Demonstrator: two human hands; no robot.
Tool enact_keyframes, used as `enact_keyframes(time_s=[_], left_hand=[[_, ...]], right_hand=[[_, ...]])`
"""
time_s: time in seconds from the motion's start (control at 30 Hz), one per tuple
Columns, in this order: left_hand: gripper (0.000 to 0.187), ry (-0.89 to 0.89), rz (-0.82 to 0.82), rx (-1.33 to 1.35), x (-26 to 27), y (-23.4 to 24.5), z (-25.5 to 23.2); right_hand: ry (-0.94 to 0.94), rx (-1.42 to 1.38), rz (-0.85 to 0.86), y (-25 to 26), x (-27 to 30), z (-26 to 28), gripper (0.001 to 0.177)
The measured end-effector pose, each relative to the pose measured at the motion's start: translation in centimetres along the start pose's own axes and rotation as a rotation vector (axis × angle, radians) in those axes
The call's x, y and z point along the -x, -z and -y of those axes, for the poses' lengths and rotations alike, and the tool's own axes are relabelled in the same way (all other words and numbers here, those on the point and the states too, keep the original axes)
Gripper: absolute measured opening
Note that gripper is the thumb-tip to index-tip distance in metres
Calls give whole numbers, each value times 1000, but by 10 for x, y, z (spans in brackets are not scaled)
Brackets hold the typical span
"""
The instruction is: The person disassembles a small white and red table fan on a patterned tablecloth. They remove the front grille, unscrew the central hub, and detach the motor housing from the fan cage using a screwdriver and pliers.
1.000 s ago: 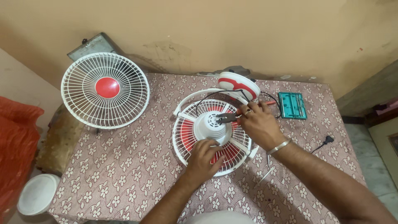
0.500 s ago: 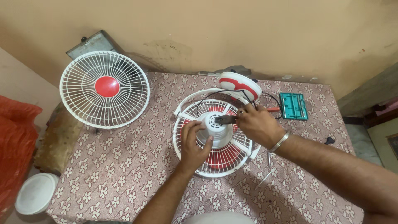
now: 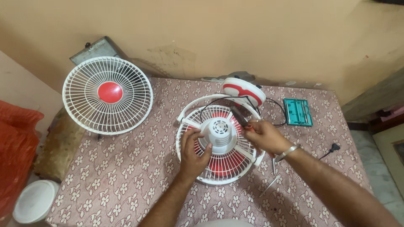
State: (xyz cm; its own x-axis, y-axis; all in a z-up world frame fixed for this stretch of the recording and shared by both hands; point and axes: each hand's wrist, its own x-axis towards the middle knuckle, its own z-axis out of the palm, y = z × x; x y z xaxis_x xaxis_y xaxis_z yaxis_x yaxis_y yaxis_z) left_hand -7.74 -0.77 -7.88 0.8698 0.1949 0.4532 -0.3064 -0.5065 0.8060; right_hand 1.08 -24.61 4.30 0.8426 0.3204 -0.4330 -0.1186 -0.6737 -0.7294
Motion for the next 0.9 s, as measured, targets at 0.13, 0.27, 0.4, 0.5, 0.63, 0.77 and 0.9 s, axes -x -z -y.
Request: enact_keyframes(time_s=[0.13,0.27,0.4,0.5,0.63,0.77,0.9], left_hand=[[37,35,17,33,1,-5,-3],[37,27,-12,109,-1,-8,-7],[34,206,-18,482,-3,-6,-16],[30,381,-38,732,-12,-5,-29],[28,477,-93,1039,-22,2,-43],[43,446,-119,1280,-22,12,-49],[52,380,-146,1182,-14,20,-36]], right_hand=[[-14,-576,44,-10,6,-8,22],[357,-1302,372,-50,5,-29,29],[308,-1422,372,-73,8,-47,30],[289,-1411,397,-72,9,-51,32],[345,-1428,472,-71,14,-51,32],[166,-1138,124,-62,25,-54,21],[46,-256,-288,-43,42,-73,30]])
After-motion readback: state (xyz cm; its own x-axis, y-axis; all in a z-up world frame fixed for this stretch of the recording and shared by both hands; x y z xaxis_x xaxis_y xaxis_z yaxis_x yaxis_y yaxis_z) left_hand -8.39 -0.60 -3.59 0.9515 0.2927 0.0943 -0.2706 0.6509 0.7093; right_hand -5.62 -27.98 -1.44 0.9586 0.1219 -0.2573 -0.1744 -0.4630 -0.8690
